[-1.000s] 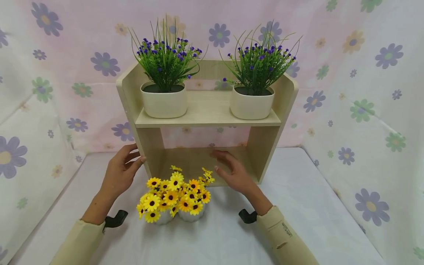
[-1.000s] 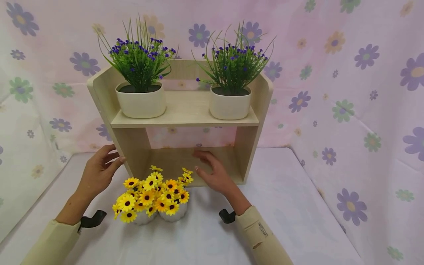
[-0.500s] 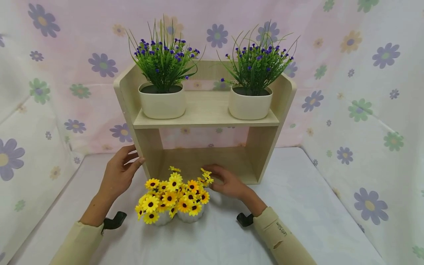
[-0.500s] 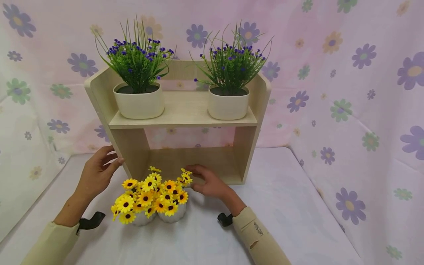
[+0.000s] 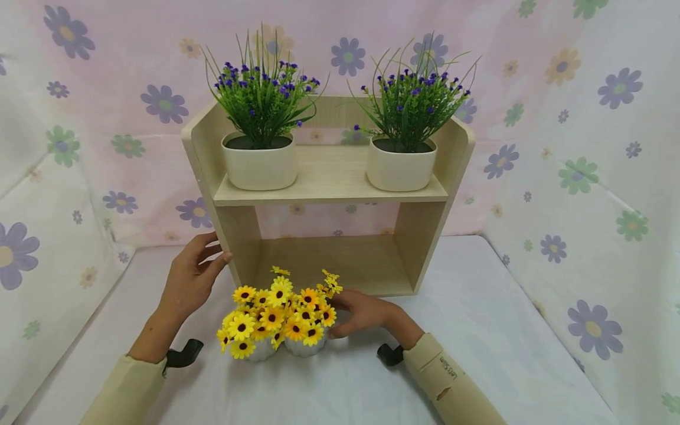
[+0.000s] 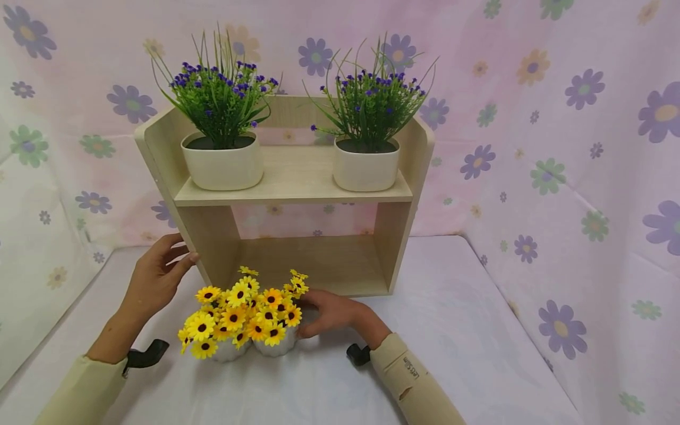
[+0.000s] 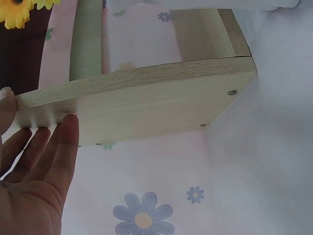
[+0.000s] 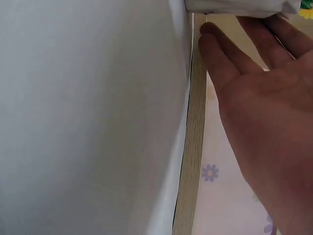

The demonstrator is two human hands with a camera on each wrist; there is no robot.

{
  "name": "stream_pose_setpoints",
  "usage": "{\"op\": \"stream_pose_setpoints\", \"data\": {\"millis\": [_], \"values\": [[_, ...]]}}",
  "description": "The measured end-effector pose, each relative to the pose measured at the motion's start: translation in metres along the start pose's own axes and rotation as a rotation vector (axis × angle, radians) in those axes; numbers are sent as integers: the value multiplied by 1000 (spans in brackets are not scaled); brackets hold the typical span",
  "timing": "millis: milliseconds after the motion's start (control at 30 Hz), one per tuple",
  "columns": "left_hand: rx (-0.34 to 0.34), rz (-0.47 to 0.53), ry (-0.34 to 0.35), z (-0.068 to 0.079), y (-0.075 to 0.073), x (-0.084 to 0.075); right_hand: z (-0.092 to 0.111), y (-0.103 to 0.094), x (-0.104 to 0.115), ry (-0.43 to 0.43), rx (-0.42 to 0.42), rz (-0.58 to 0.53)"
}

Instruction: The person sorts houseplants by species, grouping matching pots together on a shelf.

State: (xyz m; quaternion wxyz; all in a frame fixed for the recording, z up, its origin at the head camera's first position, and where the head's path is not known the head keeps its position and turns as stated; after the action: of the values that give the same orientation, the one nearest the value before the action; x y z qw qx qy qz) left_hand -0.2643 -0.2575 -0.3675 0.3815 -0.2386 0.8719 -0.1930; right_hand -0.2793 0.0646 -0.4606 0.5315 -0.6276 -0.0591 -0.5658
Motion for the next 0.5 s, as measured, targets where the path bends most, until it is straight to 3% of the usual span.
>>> {"op": "stream_pose_setpoints", "data": {"millis": [133, 267, 500], "values": [[3, -14, -4, 2, 0, 0, -3, 5, 4, -22, 26, -16], [1, -10, -2, 2, 1, 1, -7, 10, 11, -64, 0, -39], [-6, 13, 3, 0, 0, 0, -8, 19, 23, -132, -45, -170]]}}
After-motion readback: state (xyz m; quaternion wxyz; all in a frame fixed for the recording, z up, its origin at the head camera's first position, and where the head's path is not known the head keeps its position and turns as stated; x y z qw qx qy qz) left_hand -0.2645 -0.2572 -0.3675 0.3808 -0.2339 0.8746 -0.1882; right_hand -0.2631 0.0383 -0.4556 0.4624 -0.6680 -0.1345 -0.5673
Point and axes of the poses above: each hand's wrist, its own z-axis away from the middle knuckle, its own y-axis out of the palm, x = y × z, the point moved 5 cm from there along -z, towards the middle knuckle, and after that the axes turned 9 degrees about y, right-handed, at the moved point
